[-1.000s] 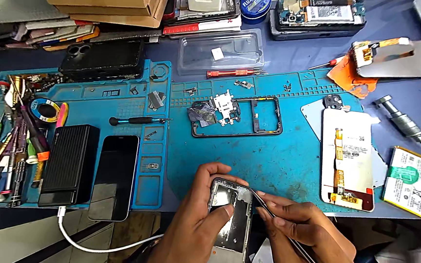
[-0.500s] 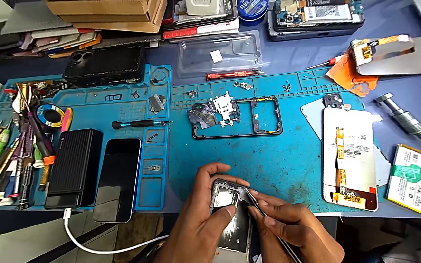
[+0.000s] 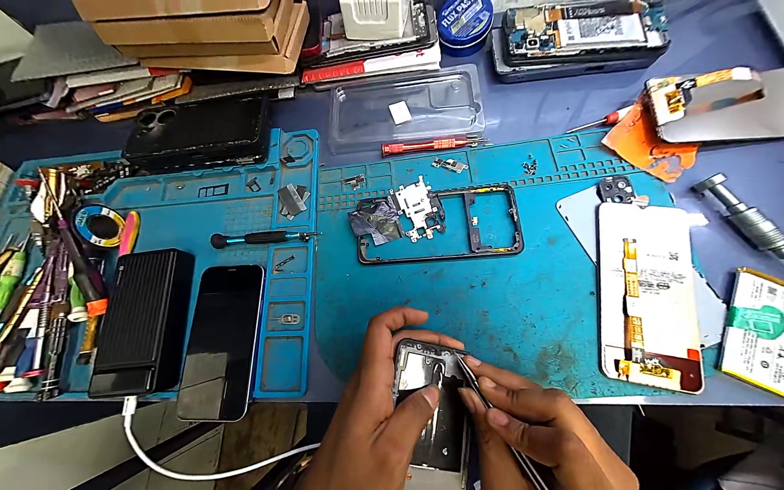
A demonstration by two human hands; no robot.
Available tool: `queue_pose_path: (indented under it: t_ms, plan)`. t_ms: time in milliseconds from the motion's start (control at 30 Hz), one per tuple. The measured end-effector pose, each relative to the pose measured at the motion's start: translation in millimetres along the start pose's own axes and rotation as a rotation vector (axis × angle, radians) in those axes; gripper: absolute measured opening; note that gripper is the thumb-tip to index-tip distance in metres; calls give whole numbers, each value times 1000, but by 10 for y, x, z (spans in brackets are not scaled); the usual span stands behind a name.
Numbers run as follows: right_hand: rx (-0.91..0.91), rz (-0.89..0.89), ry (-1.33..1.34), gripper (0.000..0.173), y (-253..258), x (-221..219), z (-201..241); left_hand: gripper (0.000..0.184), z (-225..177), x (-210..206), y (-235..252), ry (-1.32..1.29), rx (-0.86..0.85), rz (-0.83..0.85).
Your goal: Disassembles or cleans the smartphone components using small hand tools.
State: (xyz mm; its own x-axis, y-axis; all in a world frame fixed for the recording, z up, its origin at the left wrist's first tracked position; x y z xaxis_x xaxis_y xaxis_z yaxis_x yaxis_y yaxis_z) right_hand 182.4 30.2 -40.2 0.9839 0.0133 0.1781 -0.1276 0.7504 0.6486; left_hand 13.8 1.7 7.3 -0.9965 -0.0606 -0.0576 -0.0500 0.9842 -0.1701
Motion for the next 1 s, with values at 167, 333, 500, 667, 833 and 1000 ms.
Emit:
queue_pose_path:
  t_ms: [167,333,500,667,833,1000]
  plan:
    - [-16,-6,16,21,15,-4,-6,54,2,-3,0,4,0,3]
    - [-18,1,25,22,15,-4,-12,55,10,-6,3,-2,-8,-2]
    - [-11,-8,-12,20,7,32,6,56,5,-15,-1,-20,3,-15]
    - [-55,3,-99,21,16,150,67,56,10,-28,-11,-13,-14,-25]
    - [-87,20,-154,21,72,155,166,57,23,-59,-25,-4,-25,-50]
    - [-132,43,-208,20,111,136,288,57,39,-73,-27,18,-50,-58]
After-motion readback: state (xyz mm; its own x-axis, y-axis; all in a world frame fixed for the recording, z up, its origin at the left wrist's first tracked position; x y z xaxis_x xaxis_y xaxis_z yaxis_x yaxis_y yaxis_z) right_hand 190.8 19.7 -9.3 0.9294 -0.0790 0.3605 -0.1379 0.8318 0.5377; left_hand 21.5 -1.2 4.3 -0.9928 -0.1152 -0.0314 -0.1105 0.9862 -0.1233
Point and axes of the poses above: each hand's wrist, its own y-axis towards the middle knuckle, its own x-axis out of the back of the hand, z = x × y, the point moved 1 cm from there along y, towards the middle knuckle, and after that the axes turned 1 degree about z, right-handed, at the moved point
